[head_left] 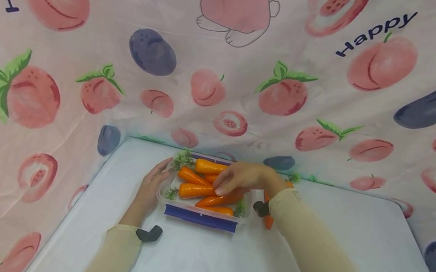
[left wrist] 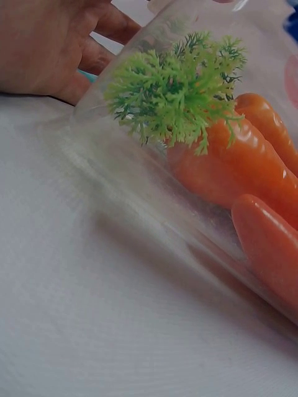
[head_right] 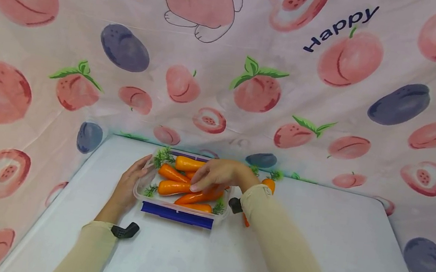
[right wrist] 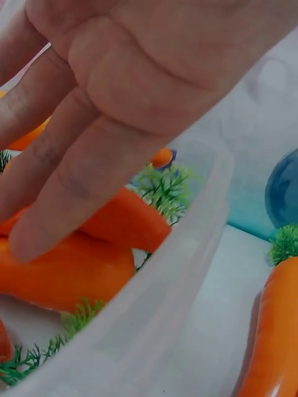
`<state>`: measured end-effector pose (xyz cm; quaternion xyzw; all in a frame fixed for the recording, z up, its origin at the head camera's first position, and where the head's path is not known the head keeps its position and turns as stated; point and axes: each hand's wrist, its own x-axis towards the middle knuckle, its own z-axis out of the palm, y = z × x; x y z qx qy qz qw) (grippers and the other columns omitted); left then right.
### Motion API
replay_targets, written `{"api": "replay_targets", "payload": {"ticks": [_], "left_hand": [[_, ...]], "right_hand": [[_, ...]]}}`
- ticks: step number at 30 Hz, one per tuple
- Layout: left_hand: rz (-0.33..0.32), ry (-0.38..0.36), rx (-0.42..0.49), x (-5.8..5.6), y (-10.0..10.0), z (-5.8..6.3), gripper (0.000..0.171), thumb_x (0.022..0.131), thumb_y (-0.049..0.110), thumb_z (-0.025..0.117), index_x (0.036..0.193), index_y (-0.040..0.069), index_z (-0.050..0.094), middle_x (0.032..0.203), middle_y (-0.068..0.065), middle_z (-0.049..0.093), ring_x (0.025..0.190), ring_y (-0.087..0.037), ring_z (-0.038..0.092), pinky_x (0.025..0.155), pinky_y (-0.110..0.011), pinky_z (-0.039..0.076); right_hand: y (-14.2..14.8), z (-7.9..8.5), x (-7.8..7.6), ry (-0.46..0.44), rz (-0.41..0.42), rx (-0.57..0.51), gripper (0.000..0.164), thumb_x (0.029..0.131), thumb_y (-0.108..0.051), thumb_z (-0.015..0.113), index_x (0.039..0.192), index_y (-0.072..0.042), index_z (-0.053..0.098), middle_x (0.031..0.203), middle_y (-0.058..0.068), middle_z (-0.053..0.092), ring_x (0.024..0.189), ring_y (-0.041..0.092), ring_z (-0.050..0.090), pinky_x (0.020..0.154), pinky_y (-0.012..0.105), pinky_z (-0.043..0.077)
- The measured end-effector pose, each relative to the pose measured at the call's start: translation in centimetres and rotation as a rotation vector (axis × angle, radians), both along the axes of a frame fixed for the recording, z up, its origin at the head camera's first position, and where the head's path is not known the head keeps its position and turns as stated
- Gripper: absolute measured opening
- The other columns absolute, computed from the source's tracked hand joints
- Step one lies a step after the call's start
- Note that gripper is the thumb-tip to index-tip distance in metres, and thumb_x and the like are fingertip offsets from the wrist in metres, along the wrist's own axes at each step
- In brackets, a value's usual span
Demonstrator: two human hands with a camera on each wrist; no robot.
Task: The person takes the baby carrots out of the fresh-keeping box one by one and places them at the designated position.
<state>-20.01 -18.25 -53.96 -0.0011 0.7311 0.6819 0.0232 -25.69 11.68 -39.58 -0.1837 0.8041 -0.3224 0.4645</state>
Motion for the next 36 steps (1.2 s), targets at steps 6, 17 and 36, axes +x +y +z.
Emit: {"api": "replay_targets", "payload": {"ticks": [6,17,36], "left_hand": [[-0.005,0.007,0.025,-0.1,-0.1,-0.3,0.047,0.106,0.034,0.047,0.153,0.033,0.046,0.168,0.003,0.029,0.159,-0.023,0.018,0.130,-0.052,0.013],[-0.007,-0.007,0.058,-0.2,-0.1,-0.6,0.047,0.106,0.036,0.049,0.152,0.035,0.047,0.168,0.003,0.029,0.159,-0.022,0.018,0.130,-0.051,0.015],[-0.028,0.015,0.159,-0.2,0.0,-0.8,0.047,0.106,0.029,0.050,0.153,0.029,0.047,0.167,0.004,0.031,0.157,-0.022,0.024,0.128,-0.047,0.025]], "right_hand": [[-0.6,-0.8,-0.1,-0.043,0.017,0.053,0.052,0.086,-0.045,0.080,0.128,-0.016,0.071,0.127,-0.004,0.067,0.123,0.022,0.060,0.108,0.049,0.053],[-1.1,-2.3,-0.1,-0.140,0.030,0.076,0.046,0.090,-0.042,0.077,0.122,-0.010,0.074,0.124,0.004,0.070,0.119,0.027,0.065,0.102,0.045,0.057],[-1.7,-2.8,-0.1,-0.180,-0.010,0.163,0.044,0.089,-0.043,0.078,0.118,-0.011,0.075,0.123,0.006,0.068,0.110,0.024,0.066,0.095,0.046,0.060]]}}
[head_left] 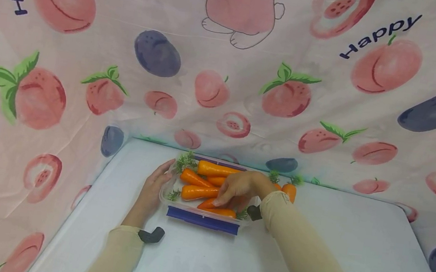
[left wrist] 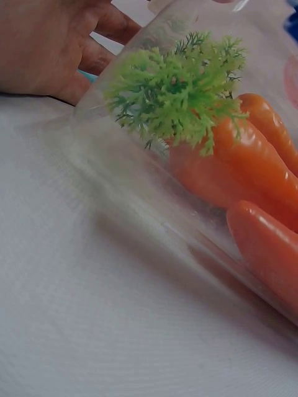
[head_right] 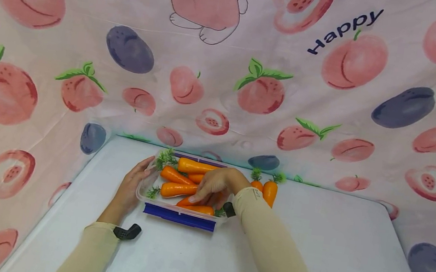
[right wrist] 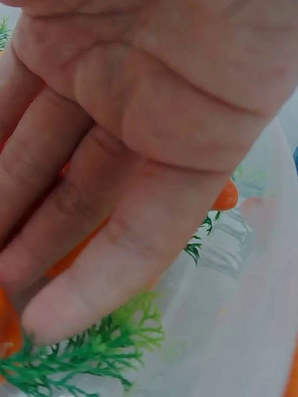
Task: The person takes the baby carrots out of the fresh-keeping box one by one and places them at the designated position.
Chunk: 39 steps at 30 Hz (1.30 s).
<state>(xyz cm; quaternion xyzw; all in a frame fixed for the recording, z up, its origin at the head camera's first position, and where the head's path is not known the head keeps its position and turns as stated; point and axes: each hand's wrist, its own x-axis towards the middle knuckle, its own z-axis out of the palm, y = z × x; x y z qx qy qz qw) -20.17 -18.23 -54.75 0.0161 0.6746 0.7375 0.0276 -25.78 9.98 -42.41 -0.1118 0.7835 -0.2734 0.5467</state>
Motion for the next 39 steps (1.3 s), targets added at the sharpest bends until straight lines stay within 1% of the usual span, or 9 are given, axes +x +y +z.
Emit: {"api": "replay_targets", "payload": {"ticks": [7,13,18,20,22,24,27,34,39], "left_hand": [[-0.003,-0.004,0.003,0.0,0.0,0.2,0.047,0.106,0.029,0.050,0.153,0.029,0.047,0.167,0.004,0.031,0.157,-0.022,0.023,0.127,-0.048,0.025],[-0.001,-0.009,-0.013,0.0,0.1,0.2,0.047,0.106,0.029,0.049,0.153,0.029,0.046,0.168,0.004,0.030,0.158,-0.023,0.020,0.128,-0.049,0.023],[0.009,-0.005,-0.024,0.0,0.1,0.3,0.047,0.106,0.028,0.049,0.153,0.028,0.047,0.167,0.003,0.031,0.158,-0.022,0.021,0.129,-0.048,0.020],[0.016,0.003,-0.039,0.0,0.1,0.3,0.047,0.106,0.028,0.049,0.153,0.027,0.047,0.167,0.002,0.032,0.158,-0.023,0.021,0.130,-0.049,0.017],[0.019,0.001,-0.054,0.0,0.1,0.4,0.047,0.106,0.029,0.049,0.153,0.028,0.047,0.167,0.002,0.031,0.158,-0.023,0.019,0.130,-0.049,0.015],[0.014,-0.004,-0.060,0.1,0.1,0.4,0.047,0.106,0.029,0.048,0.153,0.028,0.046,0.168,0.001,0.030,0.159,-0.023,0.018,0.130,-0.050,0.014],[0.007,-0.015,-0.051,0.1,0.1,0.3,0.047,0.106,0.030,0.049,0.153,0.029,0.046,0.168,0.002,0.030,0.159,-0.022,0.018,0.130,-0.050,0.016],[0.007,0.000,-0.033,0.0,0.0,0.3,0.047,0.106,0.030,0.049,0.153,0.028,0.046,0.167,0.002,0.032,0.158,-0.023,0.022,0.129,-0.049,0.019],[0.014,0.004,-0.035,0.0,0.0,0.3,0.047,0.106,0.029,0.049,0.153,0.029,0.047,0.166,0.003,0.033,0.157,-0.022,0.023,0.130,-0.049,0.018]], "right_hand": [[0.0,0.1,-0.2,0.007,-0.010,0.035,0.043,0.087,-0.044,0.080,0.116,-0.013,0.076,0.120,0.004,0.067,0.109,0.024,0.065,0.092,0.043,0.061],[0.0,0.2,-0.3,0.004,-0.010,0.036,0.033,0.088,-0.043,0.079,0.102,-0.013,0.077,0.099,-0.001,0.062,0.099,0.021,0.061,0.083,0.038,0.062],[0.1,0.3,-0.6,-0.037,0.084,0.028,0.030,0.088,-0.043,0.078,0.080,-0.017,0.065,0.074,-0.001,0.042,0.067,0.017,0.038,0.062,0.028,0.037],[0.1,0.3,-0.6,-0.037,0.141,0.016,0.027,0.090,-0.042,0.076,0.084,-0.017,0.067,0.076,-0.001,0.041,0.068,0.017,0.035,0.064,0.031,0.032],[0.2,0.3,-0.6,-0.010,0.175,0.014,0.024,0.090,-0.040,0.076,0.099,-0.018,0.073,0.089,-0.003,0.051,0.082,0.016,0.046,0.074,0.031,0.042],[0.3,0.3,-0.6,0.016,0.182,0.021,0.036,0.088,-0.039,0.079,0.118,-0.019,0.073,0.114,-0.005,0.057,0.107,0.016,0.051,0.094,0.034,0.050],[0.4,0.3,-0.4,0.050,0.176,0.035,0.052,0.085,-0.037,0.082,0.132,-0.021,0.067,0.140,-0.003,0.052,0.131,0.021,0.046,0.115,0.045,0.045],[0.5,1.2,-0.4,0.141,0.228,-0.009,0.039,0.084,-0.044,0.081,0.116,-0.023,0.072,0.119,-0.002,0.059,0.112,0.020,0.049,0.099,0.037,0.049],[0.9,2.1,-0.4,0.249,0.226,-0.045,0.031,0.086,-0.048,0.076,0.109,-0.027,0.071,0.120,-0.005,0.061,0.118,0.020,0.050,0.107,0.043,0.044]]}}
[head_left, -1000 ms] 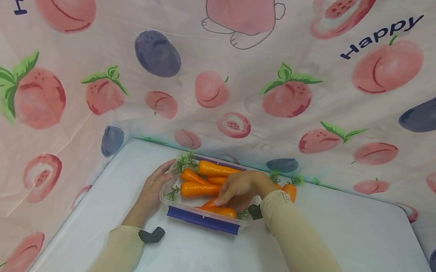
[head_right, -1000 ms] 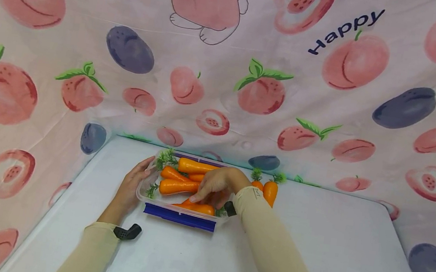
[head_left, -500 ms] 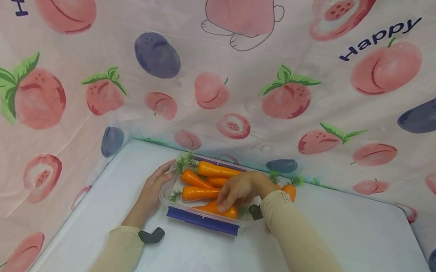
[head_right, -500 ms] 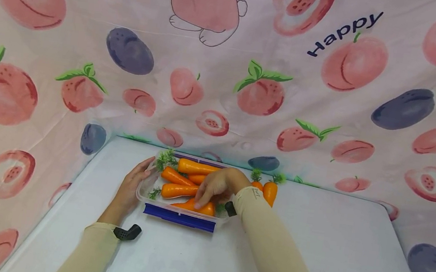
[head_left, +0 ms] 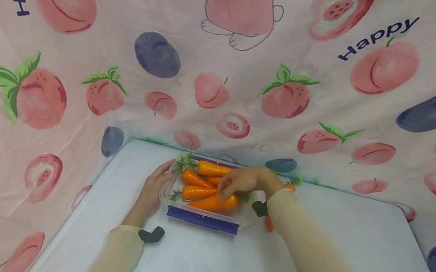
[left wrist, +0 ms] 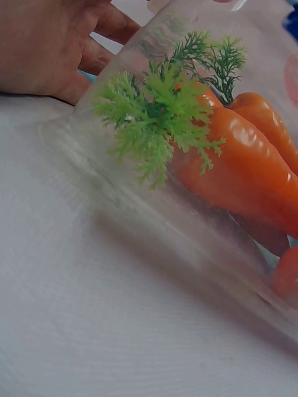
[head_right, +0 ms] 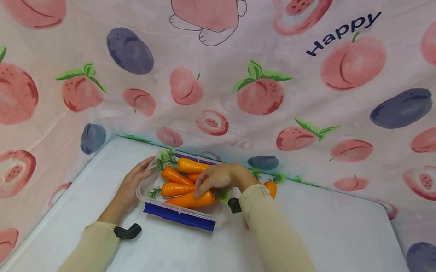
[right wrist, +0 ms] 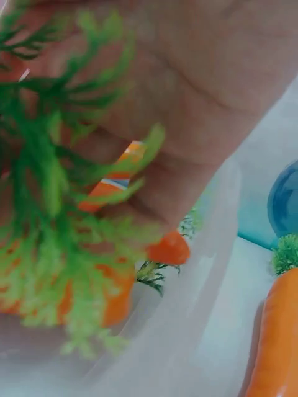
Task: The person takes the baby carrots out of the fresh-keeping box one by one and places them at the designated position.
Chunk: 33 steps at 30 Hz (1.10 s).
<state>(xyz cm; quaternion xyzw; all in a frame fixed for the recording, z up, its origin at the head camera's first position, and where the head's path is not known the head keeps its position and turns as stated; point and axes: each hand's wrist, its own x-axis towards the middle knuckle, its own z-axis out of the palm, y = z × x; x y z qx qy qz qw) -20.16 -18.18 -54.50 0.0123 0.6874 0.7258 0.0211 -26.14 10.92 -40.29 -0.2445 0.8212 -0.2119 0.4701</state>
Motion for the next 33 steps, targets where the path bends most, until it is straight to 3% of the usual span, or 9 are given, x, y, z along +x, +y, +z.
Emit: {"api": "replay_targets", "payload": {"ticks": [9,17,22,25,29,33], "left_hand": [[0.019,0.004,0.005,-0.2,0.1,-0.1,0.047,0.106,0.025,0.051,0.152,0.024,0.048,0.166,0.000,0.033,0.155,-0.024,0.029,0.128,-0.047,0.025],[0.028,-0.004,-0.007,-0.1,0.1,0.1,0.045,0.105,0.028,0.052,0.151,0.026,0.051,0.164,0.002,0.036,0.145,-0.025,0.043,0.121,-0.048,0.037],[0.039,-0.009,0.007,-0.1,0.2,0.2,0.045,0.106,0.025,0.052,0.150,0.026,0.051,0.162,0.001,0.039,0.140,-0.027,0.049,0.118,-0.049,0.042],[0.041,-0.012,0.029,0.0,0.2,0.2,0.045,0.105,0.024,0.052,0.150,0.025,0.052,0.160,0.001,0.041,0.138,-0.027,0.051,0.117,-0.048,0.042],[0.043,-0.009,0.019,0.0,0.1,0.1,0.044,0.105,0.025,0.053,0.149,0.026,0.052,0.161,0.002,0.039,0.140,-0.025,0.049,0.119,-0.047,0.040],[0.050,-0.011,-0.017,0.0,-0.1,0.0,0.044,0.105,0.027,0.053,0.149,0.028,0.053,0.162,0.001,0.038,0.143,-0.027,0.046,0.121,-0.048,0.037]], "right_hand": [[2.1,1.1,0.6,0.012,-0.133,-0.083,0.032,0.094,-0.050,0.065,0.115,-0.026,0.069,0.121,-0.001,0.059,0.114,0.023,0.052,0.092,0.037,0.053],[5.0,2.0,1.2,0.037,-0.270,-0.181,0.040,0.092,-0.052,0.070,0.120,-0.024,0.067,0.116,0.003,0.062,0.105,0.023,0.058,0.083,0.034,0.054],[6.9,2.3,1.5,-0.027,-0.358,-0.291,0.044,0.092,-0.043,0.075,0.127,-0.019,0.064,0.116,0.009,0.061,0.092,0.025,0.060,0.076,0.034,0.059],[8.1,2.5,1.6,-0.035,-0.370,-0.346,0.043,0.093,-0.036,0.075,0.129,-0.017,0.063,0.116,0.011,0.061,0.092,0.026,0.060,0.077,0.037,0.061],[9.8,2.5,1.7,0.000,-0.359,-0.395,0.039,0.093,-0.031,0.074,0.128,-0.017,0.063,0.121,0.012,0.062,0.105,0.030,0.060,0.088,0.045,0.060],[11.4,2.1,1.8,0.008,-0.416,-0.454,0.040,0.092,-0.025,0.074,0.127,-0.012,0.059,0.122,0.014,0.061,0.112,0.033,0.060,0.098,0.048,0.058]]}}
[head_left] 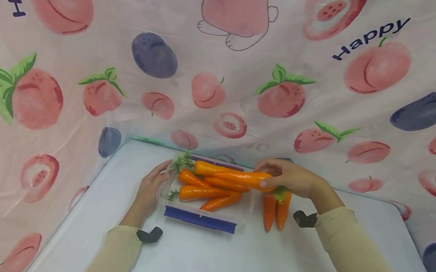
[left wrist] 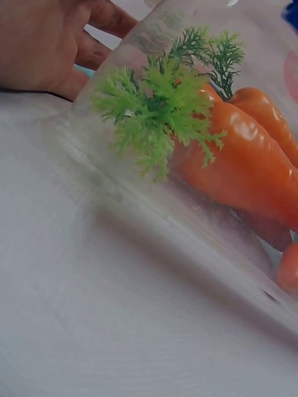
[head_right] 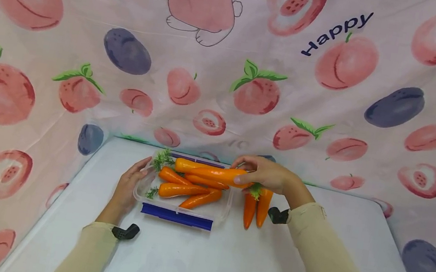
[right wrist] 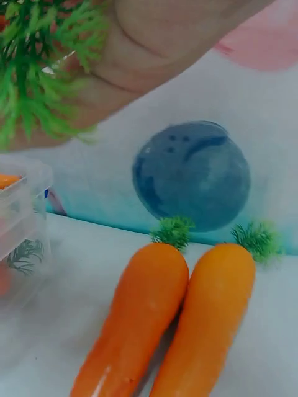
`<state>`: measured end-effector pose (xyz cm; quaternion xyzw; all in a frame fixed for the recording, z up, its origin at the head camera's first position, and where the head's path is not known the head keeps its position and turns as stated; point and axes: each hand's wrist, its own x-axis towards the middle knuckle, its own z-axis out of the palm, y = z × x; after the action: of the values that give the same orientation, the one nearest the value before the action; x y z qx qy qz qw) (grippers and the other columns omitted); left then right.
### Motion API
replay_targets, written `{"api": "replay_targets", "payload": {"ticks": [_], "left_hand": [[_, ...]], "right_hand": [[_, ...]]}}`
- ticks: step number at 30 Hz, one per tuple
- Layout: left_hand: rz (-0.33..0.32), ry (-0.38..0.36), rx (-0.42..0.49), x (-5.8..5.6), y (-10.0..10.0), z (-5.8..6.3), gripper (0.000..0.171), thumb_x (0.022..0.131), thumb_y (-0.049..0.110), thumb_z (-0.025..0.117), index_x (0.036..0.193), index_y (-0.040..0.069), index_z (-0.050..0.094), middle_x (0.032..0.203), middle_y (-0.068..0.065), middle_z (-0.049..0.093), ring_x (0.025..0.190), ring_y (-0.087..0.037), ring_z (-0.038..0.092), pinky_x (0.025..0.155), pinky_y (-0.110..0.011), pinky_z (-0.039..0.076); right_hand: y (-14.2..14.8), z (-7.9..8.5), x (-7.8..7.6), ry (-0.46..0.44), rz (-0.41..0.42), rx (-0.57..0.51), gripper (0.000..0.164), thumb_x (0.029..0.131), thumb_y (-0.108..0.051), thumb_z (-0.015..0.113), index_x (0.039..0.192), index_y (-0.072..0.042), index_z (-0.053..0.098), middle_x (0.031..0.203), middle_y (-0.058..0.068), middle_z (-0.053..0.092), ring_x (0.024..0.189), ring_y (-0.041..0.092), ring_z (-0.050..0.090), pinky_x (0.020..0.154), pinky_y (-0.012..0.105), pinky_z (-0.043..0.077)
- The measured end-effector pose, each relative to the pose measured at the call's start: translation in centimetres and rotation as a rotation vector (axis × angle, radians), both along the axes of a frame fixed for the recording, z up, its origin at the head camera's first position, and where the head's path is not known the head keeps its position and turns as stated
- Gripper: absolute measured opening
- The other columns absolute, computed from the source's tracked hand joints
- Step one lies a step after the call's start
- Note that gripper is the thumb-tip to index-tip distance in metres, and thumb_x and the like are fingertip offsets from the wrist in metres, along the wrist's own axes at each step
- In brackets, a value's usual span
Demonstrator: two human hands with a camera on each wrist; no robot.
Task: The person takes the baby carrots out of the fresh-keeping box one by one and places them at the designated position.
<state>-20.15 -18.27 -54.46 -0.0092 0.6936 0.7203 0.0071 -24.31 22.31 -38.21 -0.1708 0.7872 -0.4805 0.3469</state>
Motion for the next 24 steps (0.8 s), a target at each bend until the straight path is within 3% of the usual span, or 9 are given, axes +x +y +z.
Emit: {"api": "replay_targets", "payload": {"ticks": [4,10,17,24], "left_hand": [[-0.002,-0.013,-0.036,0.1,0.2,0.1,0.045,0.105,0.030,0.054,0.150,0.030,0.052,0.164,0.000,0.036,0.149,-0.027,0.039,0.125,-0.049,0.031],[0.023,-0.009,-0.023,0.1,0.3,0.4,0.045,0.105,0.028,0.054,0.150,0.028,0.052,0.165,0.000,0.036,0.157,-0.023,0.024,0.129,-0.048,0.019],[-0.007,-0.043,0.038,0.0,0.3,0.2,0.047,0.105,0.028,0.054,0.152,0.028,0.050,0.166,0.006,0.035,0.158,-0.020,0.022,0.129,-0.046,0.020],[-0.013,-0.025,0.005,0.2,0.1,0.4,0.047,0.106,0.030,0.051,0.153,0.031,0.048,0.166,0.007,0.034,0.158,-0.020,0.020,0.130,-0.048,0.016]], "right_hand": [[1.5,-0.4,0.6,-0.016,-0.087,-0.071,0.038,0.092,-0.018,0.074,0.123,-0.007,0.056,0.119,0.016,0.057,0.110,0.037,0.060,0.094,0.049,0.060],[4.1,-1.5,1.3,0.025,-0.116,-0.147,0.030,0.093,-0.010,0.071,0.121,-0.006,0.062,0.119,0.012,0.061,0.107,0.029,0.062,0.095,0.036,0.060],[7.5,-2.7,2.5,0.025,-0.166,-0.166,0.033,0.098,-0.008,0.065,0.130,-0.005,0.058,0.123,0.007,0.062,0.106,0.024,0.064,0.096,0.035,0.059],[9.7,-4.3,3.9,-0.007,-0.238,-0.220,0.022,0.103,-0.012,0.059,0.125,-0.009,0.058,0.132,0.005,0.061,0.116,0.021,0.064,0.100,0.031,0.056]]}}
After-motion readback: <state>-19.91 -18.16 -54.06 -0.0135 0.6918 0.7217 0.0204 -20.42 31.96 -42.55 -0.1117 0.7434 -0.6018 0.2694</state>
